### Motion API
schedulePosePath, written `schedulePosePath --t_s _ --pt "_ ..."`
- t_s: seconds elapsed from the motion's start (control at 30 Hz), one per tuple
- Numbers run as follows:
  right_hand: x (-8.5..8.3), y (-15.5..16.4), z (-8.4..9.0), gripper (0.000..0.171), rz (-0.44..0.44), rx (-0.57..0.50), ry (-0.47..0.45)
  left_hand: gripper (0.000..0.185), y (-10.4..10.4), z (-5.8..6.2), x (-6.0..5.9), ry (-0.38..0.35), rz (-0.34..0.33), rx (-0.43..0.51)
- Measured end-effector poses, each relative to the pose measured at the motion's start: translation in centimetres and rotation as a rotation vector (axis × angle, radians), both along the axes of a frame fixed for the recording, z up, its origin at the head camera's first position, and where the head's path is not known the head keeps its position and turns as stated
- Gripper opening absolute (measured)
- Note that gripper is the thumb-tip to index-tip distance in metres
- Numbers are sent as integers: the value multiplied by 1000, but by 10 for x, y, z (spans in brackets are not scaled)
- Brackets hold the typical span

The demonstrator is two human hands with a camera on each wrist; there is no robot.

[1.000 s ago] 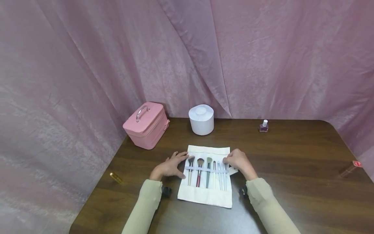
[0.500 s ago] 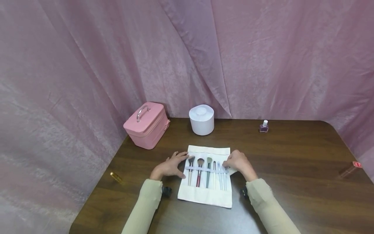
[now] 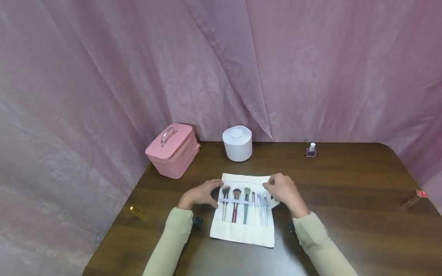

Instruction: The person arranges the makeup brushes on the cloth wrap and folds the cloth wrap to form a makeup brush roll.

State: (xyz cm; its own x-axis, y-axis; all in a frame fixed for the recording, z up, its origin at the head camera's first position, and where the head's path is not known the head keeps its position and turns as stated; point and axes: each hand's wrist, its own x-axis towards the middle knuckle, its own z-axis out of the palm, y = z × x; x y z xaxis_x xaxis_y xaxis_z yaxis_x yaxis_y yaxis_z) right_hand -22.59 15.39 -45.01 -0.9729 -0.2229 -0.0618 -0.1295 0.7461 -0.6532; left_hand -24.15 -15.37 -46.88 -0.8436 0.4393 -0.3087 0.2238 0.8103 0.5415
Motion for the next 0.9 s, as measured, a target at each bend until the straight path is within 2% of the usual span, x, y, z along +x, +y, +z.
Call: schedulePosePath --t_s 0.2,0.4,0.67,0.9 --pt "10 -10 13 32 -5 22 129 73 7 11 -11 30 -18 10" --pt "24 -27 26 43 35 47 157 59 24 23 -25 83 -53 68" --pt "52 -47 26 53 88 55 177 54 49 19 -38 107 -83 158" --pt "79 -64 12 50 181 30 159 59 62 15 -47 85 -110 167"
